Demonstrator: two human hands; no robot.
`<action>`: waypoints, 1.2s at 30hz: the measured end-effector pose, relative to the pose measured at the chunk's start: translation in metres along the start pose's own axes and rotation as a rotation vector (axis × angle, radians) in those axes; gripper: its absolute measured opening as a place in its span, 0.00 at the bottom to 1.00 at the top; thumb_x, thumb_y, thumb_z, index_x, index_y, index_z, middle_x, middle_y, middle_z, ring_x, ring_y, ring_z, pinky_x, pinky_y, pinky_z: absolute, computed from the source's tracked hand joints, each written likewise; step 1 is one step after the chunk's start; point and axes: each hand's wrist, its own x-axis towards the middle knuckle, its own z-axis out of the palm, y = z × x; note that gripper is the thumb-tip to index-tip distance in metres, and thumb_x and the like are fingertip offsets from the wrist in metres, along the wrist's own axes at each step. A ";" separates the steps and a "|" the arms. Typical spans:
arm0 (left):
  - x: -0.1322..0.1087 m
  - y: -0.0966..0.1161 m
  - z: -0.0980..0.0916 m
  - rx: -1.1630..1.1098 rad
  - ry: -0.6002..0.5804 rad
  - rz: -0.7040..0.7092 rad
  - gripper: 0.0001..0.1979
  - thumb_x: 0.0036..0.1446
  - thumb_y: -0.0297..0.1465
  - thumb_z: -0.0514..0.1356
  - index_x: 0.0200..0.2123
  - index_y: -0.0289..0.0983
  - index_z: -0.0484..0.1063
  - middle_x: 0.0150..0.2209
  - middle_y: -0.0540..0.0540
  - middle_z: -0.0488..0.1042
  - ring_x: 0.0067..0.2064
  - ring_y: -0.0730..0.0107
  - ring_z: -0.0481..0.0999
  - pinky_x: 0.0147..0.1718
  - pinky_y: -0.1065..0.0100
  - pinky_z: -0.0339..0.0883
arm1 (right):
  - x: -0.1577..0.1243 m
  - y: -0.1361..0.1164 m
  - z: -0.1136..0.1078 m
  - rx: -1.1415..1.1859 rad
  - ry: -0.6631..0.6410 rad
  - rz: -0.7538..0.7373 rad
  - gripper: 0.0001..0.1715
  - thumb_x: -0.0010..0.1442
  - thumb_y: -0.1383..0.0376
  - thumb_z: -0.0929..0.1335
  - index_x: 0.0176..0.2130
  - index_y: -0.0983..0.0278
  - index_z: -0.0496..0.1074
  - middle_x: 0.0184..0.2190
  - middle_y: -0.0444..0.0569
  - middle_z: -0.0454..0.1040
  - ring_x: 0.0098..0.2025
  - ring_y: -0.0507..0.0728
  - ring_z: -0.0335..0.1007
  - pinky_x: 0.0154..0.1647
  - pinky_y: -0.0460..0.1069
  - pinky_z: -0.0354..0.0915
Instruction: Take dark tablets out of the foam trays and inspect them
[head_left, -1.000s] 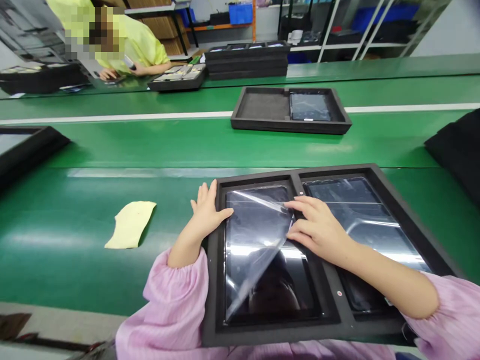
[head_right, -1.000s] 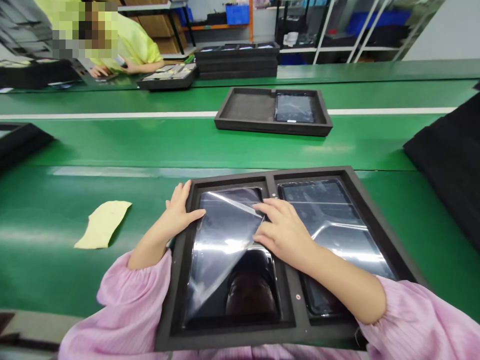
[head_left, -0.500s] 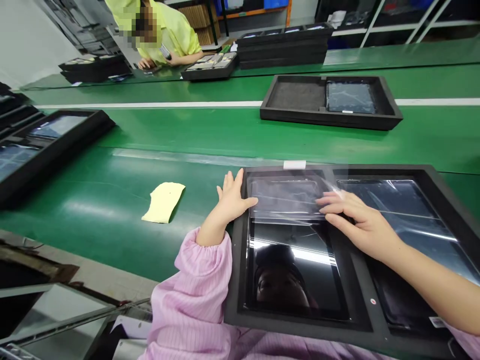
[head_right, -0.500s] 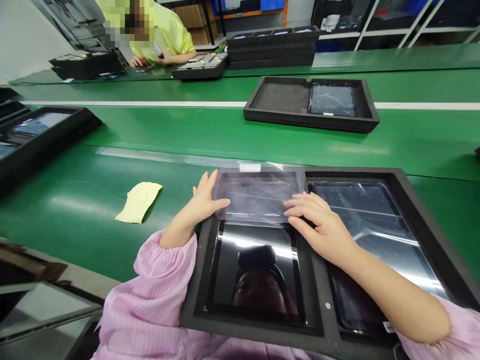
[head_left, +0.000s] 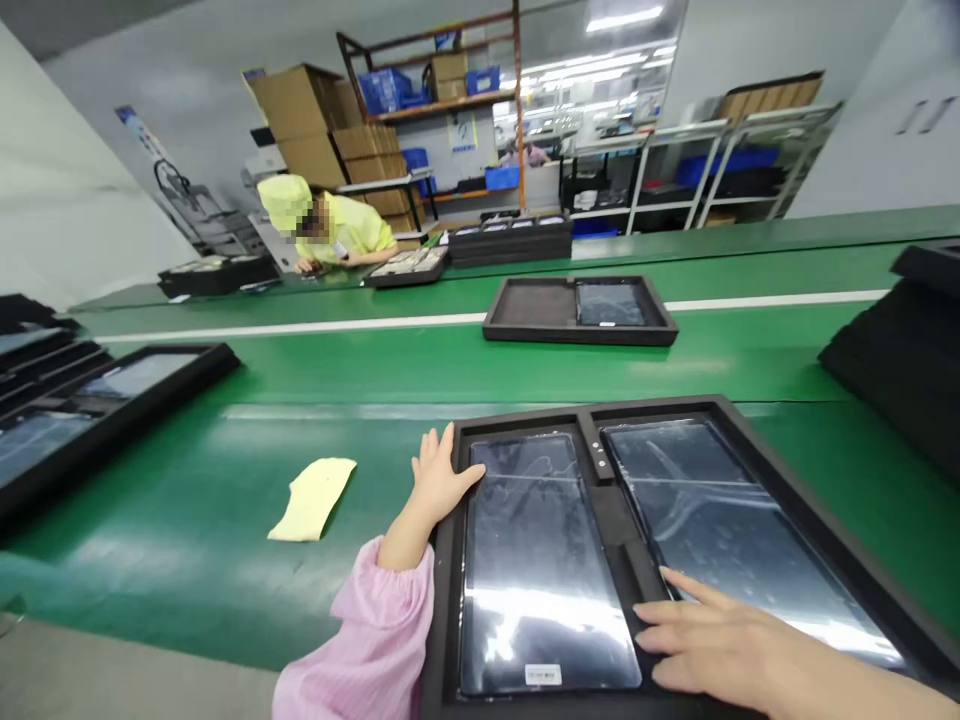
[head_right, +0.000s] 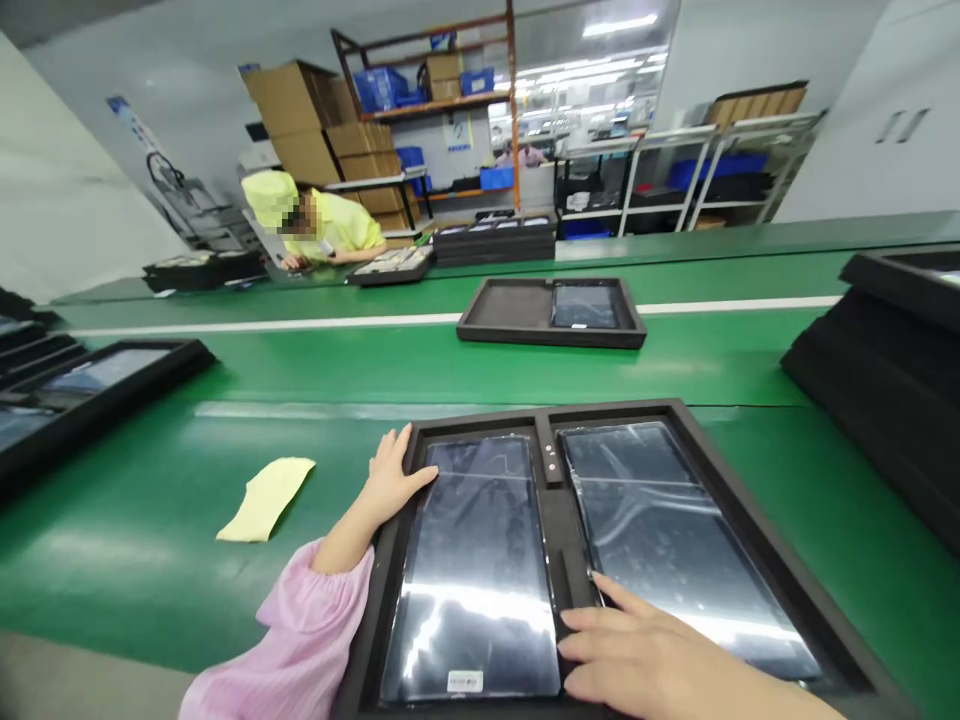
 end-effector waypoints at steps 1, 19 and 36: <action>-0.002 0.004 -0.003 0.040 0.027 0.028 0.37 0.54 0.37 0.55 0.63 0.27 0.44 0.64 0.24 0.38 0.65 0.45 0.33 0.57 0.42 0.36 | -0.010 0.010 0.000 -0.050 0.054 0.050 0.19 0.60 0.66 0.66 0.52 0.58 0.69 0.48 0.51 0.70 0.54 0.62 0.62 0.59 0.61 0.52; -0.090 0.166 0.032 0.271 -0.554 1.181 0.13 0.49 0.31 0.56 0.39 0.33 0.69 0.48 0.37 0.67 0.59 0.51 0.57 0.59 0.42 0.40 | -0.073 0.130 -0.011 -0.264 0.721 0.875 0.25 0.55 0.75 0.57 0.52 0.66 0.62 0.52 0.55 0.65 0.55 0.58 0.61 0.58 0.57 0.57; -0.082 0.195 0.049 0.556 -0.544 1.323 0.10 0.54 0.31 0.51 0.34 0.36 0.70 0.36 0.41 0.71 0.41 0.55 0.68 0.43 0.52 0.62 | -0.070 0.121 -0.022 0.229 1.026 0.901 0.19 0.54 0.72 0.64 0.47 0.65 0.66 0.48 0.52 0.69 0.51 0.58 0.64 0.56 0.56 0.58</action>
